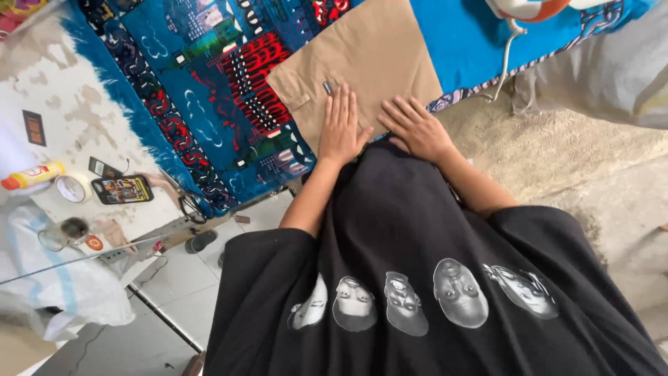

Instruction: Ironing a pair of pants, spraying them with water, folding them, and trimming loose threads with scissors.

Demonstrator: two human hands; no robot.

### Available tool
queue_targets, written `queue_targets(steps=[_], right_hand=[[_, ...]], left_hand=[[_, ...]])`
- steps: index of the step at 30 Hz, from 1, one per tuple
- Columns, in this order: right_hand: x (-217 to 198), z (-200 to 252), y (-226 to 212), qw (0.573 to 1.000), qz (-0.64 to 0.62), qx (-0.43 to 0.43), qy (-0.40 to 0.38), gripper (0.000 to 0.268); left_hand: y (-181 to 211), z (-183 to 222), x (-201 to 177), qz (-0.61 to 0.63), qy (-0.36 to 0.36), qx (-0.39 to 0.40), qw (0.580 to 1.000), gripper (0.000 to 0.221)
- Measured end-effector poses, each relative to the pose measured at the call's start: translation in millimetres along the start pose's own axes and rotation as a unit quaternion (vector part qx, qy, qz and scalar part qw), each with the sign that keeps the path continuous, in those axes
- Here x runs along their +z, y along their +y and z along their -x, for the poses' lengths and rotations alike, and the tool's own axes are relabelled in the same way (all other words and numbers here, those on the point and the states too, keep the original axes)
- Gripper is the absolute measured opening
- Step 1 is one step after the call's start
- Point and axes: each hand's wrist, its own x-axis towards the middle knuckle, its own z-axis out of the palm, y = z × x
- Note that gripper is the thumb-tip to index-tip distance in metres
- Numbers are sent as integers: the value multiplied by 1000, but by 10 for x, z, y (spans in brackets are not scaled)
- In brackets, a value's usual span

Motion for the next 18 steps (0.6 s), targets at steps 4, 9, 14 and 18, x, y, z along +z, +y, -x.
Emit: queue_targets(steps=[4, 9, 14, 18], right_hand=[[124, 1736, 381, 991, 50, 98, -81, 33], [262, 3671, 784, 829, 39, 494, -258, 43], [-76, 3221, 1268, 737, -53, 674, -4, 29], [-390, 2450, 1786, 750, -113, 619, 204, 32]], left_hand=[[40, 38, -33, 20, 7, -19, 1000, 86], [374, 232, 455, 119, -40, 235, 964, 43], [397, 405, 614, 205, -170, 134, 955, 29], [825, -240, -448, 130, 44, 21, 990, 42]])
